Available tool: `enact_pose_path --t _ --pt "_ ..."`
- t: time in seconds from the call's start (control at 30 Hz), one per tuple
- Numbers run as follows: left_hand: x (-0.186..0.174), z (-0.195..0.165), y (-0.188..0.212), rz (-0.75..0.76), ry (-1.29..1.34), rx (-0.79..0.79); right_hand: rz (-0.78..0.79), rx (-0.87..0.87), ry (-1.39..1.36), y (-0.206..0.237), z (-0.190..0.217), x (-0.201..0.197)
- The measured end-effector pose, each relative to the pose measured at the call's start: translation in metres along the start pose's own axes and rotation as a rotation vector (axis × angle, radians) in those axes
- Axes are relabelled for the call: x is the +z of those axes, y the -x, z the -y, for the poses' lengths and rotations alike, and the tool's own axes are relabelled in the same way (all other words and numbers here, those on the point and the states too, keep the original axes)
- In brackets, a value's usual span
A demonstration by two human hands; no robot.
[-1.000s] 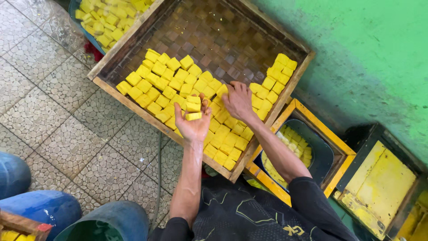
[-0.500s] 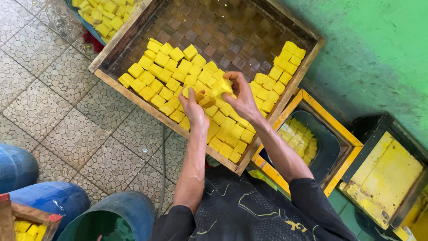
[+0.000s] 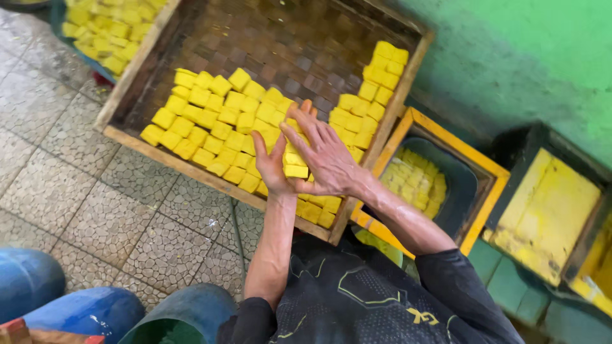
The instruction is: The person lifts yellow tofu cubes out of a water-filled basin, rinses them, and places them one by one onto a woven bamboo tray, arranging them in rows. When the tray is filled, the person carries it away and sets it with other filled trays.
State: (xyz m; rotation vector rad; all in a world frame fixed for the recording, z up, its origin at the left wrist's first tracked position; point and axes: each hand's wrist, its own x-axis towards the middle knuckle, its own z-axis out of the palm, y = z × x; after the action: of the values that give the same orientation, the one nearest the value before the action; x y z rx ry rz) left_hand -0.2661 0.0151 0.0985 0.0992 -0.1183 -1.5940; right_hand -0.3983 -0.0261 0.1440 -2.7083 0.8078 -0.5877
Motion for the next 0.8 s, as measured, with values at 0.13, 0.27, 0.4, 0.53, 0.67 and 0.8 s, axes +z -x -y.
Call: enact_pose_path --t 0.13,0.27,0.4,0.53,0.67,0.8 --pt "-0.006 0.064 -0.014 -0.025 -0.192 -0.176 -0.112 0.360 -0.564 0.063 -0.046 -0.007" --pt "-0.013 0.077 0.000 -0.019 -0.866 -0.184 -0.400 0.825 -1.571 0.177 -0.089 -0.039" --pt "-0.017 0.047 0.009 -0.094 -0.840 -0.141 -0.218 1.345 -1.230 0.301 -0.118 -0.041" --pt "-0.016 0.052 0.010 -0.154 -0.853 -0.138 0.365 1.579 -0.673 0.369 -0.129 0.019" --pt "-0.015 0.059 0.013 -0.141 -0.857 -0.158 0.893 1.402 -0.280 0.385 -0.123 0.085" --pt "-0.030 0.043 0.018 -0.194 -0.933 -0.084 0.917 1.439 -0.135 0.368 -0.111 0.114"
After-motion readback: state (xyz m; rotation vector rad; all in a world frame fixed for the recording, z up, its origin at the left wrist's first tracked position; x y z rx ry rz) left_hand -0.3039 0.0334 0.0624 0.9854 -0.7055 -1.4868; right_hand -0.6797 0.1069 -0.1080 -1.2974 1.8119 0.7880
